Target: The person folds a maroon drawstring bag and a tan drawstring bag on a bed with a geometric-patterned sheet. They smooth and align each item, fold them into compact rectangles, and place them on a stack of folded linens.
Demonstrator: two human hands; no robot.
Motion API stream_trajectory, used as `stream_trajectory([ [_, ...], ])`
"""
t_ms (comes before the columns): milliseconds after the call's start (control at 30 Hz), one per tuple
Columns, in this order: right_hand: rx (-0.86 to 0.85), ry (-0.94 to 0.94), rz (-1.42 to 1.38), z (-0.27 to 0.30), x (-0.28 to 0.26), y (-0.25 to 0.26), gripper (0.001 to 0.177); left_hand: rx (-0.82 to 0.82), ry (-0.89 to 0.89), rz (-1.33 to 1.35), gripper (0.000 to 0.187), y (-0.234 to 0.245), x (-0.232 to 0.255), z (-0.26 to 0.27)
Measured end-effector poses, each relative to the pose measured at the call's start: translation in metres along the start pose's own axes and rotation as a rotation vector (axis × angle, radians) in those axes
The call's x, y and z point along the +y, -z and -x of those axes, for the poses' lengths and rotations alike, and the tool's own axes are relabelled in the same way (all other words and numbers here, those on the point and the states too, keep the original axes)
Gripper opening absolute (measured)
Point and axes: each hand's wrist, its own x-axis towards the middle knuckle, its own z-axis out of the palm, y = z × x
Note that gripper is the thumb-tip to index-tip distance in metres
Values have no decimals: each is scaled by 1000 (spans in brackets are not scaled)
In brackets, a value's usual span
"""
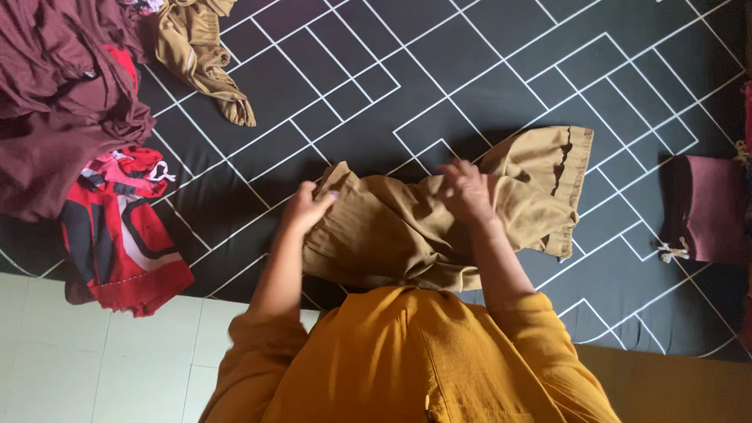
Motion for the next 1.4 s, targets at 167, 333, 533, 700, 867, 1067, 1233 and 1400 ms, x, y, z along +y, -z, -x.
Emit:
stream_trajectory([
  [167,29,-120,-420,-27,35,11,44,10,-178,452,9,34,79,-35],
  [333,474,-253,-584,-25,66,107,18,86,-475,888,16,135,130,-44],
  [533,181,-481,-959,31,47,141,24,317,-662,125,20,168,99,-22],
  [700,-470,-192,41,63,29,53,35,247,-392,-265,21,97,35,0],
  [867,-453,-545,-278,48,-2,45,24,318,-461,-42,22,26,16,-10],
  [1067,0,-91,-540,-61,-79,23,21,199,-329,37,15,-36,49,-35],
  [1233,135,-89,-628,-139,-138,-54,33,165,-242,16,26,-33,54,-16],
  [1400,287,41,-17,-174,-137,-108,51,427,-182,-49,45,-7,33,-23],
])
